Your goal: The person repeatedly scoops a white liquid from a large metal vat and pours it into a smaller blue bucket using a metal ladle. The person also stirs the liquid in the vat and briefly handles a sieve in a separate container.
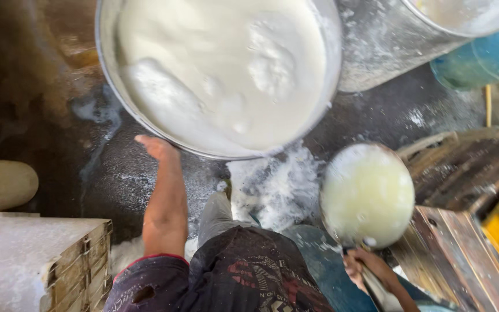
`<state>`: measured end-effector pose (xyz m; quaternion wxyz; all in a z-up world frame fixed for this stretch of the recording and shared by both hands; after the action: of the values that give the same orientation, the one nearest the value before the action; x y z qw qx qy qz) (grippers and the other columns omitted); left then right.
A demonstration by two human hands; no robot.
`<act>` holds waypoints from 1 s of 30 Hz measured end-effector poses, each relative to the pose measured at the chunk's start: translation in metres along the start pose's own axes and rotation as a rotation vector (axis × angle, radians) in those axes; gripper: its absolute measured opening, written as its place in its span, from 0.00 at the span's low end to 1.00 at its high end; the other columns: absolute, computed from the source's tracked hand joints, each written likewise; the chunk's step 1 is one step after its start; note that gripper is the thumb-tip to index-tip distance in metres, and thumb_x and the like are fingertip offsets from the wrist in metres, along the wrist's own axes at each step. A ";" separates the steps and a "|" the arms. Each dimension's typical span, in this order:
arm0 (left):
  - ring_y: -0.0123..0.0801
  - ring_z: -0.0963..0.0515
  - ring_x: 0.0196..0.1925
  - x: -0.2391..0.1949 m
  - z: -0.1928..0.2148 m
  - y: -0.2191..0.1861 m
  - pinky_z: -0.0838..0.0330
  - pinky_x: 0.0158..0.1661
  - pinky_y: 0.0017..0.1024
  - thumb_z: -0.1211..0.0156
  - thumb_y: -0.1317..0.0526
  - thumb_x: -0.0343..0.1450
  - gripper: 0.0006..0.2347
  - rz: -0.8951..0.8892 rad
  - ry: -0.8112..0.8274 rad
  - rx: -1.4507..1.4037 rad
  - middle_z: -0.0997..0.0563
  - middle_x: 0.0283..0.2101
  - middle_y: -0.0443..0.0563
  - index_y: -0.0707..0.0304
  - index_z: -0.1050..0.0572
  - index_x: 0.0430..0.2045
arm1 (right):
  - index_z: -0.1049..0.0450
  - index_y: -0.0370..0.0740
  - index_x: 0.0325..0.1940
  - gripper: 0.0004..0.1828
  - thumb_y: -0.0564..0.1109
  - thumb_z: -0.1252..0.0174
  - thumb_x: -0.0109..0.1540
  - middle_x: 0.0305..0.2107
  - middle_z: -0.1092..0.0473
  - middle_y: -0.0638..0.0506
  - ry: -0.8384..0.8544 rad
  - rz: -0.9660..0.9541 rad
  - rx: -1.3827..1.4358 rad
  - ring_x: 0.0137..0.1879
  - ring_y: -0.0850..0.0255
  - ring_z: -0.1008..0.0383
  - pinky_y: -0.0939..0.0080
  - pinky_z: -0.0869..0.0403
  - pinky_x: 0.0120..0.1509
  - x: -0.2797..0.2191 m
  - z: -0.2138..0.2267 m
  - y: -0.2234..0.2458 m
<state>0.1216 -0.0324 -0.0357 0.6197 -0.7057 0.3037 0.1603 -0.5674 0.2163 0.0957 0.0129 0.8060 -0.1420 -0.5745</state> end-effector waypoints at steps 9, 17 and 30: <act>0.64 0.18 0.49 -0.050 -0.016 -0.024 0.26 0.56 0.53 0.76 0.30 0.72 0.43 -0.044 -0.379 0.519 0.19 0.43 0.79 0.79 0.22 0.42 | 0.33 0.41 0.23 0.19 0.48 0.52 0.67 0.13 0.35 0.54 0.330 0.086 -0.391 0.14 0.67 0.36 0.69 0.35 0.12 0.156 -0.228 0.210; 0.67 0.21 0.49 -0.054 -0.013 -0.021 0.31 0.56 0.54 0.75 0.32 0.73 0.41 0.107 -0.499 0.638 0.20 0.46 0.76 0.77 0.21 0.42 | 0.34 0.44 0.24 0.13 0.42 0.51 0.64 0.17 0.35 0.54 0.371 0.063 -0.351 0.21 0.65 0.33 0.65 0.32 0.23 0.324 -0.346 0.320; 0.59 0.17 0.41 0.002 0.011 0.013 0.20 0.43 0.47 0.69 0.35 0.76 0.39 0.078 -0.428 0.569 0.19 0.38 0.75 0.83 0.22 0.36 | 0.33 0.34 0.23 0.09 0.30 0.38 0.51 0.21 0.32 0.44 -0.400 0.726 -0.226 0.22 0.53 0.29 0.48 0.32 0.20 0.293 -0.253 0.383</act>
<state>0.1170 -0.0227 -0.0492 0.8343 -0.4432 0.2264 0.2370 -0.3267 -0.2584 -0.0180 0.2747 0.5700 -0.3526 -0.6894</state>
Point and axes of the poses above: each hand's wrist, its own x-axis towards the middle knuckle, its own z-axis out of the back of the hand, y = z × x, the point moved 4 cm from there along x, towards the middle knuckle
